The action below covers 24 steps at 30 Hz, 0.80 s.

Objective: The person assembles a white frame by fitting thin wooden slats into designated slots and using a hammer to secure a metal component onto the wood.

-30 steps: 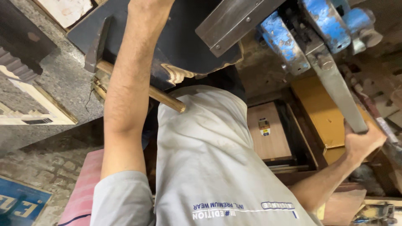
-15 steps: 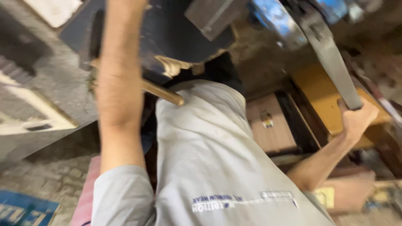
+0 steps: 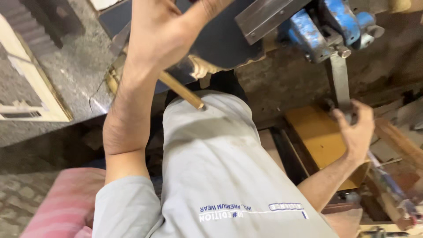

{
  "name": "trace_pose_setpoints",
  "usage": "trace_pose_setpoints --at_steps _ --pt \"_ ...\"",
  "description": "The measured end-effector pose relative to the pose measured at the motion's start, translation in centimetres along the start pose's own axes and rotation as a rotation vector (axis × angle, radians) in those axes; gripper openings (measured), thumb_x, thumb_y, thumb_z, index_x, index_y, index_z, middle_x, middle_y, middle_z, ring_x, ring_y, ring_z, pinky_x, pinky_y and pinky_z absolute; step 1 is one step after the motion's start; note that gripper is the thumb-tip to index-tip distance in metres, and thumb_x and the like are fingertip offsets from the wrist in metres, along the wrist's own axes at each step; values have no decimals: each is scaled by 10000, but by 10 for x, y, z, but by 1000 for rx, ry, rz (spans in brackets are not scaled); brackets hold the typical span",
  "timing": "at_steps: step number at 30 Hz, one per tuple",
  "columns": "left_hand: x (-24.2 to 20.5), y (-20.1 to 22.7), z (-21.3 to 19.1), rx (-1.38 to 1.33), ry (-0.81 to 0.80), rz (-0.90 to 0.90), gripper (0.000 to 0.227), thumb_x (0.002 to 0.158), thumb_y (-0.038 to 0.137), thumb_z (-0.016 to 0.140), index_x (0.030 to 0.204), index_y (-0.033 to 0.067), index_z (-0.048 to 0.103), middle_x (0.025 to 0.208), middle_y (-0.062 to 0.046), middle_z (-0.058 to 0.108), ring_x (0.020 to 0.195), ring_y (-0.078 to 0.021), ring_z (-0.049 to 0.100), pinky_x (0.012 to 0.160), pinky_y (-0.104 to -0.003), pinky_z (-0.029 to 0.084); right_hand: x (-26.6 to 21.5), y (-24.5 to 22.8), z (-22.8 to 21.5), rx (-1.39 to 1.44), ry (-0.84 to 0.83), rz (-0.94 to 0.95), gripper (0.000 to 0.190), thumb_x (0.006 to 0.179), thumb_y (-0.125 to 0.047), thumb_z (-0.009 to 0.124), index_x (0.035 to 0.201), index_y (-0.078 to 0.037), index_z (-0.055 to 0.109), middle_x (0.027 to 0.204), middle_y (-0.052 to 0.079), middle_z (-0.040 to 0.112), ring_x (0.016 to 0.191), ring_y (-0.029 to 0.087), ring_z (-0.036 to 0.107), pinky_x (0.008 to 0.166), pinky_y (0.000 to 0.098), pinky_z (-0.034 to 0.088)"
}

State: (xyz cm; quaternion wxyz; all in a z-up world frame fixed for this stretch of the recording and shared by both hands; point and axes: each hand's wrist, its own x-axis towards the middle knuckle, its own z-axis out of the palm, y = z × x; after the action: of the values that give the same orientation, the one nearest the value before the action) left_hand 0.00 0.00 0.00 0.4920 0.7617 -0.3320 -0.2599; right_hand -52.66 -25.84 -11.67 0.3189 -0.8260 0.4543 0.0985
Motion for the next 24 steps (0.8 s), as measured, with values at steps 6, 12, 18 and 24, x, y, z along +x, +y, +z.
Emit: trace_pose_setpoints --at_steps 6,12,18,24 --pt "-48 30 -33 76 111 256 147 1038 -41 716 1172 13 689 1044 -72 699 902 -170 710 779 -290 557 51 -183 -54 -167 202 -612 298 1065 -150 775 1303 -30 642 1282 128 665 1199 282 635 1043 365 498" --pt "-113 42 -71 343 325 238 253 967 -31 796 1192 50 713 1043 -43 634 883 -214 634 727 -330 523 61 -397 -6 216 31 -1097 345 1026 -108 846 1300 8 672 1253 158 712 1077 298 737 918 354 593" --pt "-187 4 -121 574 498 202 303 869 -42 715 1165 23 722 1009 -28 627 832 -207 589 684 -331 509 30 -541 80 292 -287 -1420 329 965 64 832 1240 34 653 1243 174 663 1103 318 705 901 337 577" --pt "-267 -82 -190 535 580 63 337 895 -12 670 1227 18 711 1106 -58 634 929 -226 624 766 -330 552 -11 -627 202 252 -427 -1322 247 965 156 785 1132 -2 696 1059 133 722 942 246 730 816 303 576"
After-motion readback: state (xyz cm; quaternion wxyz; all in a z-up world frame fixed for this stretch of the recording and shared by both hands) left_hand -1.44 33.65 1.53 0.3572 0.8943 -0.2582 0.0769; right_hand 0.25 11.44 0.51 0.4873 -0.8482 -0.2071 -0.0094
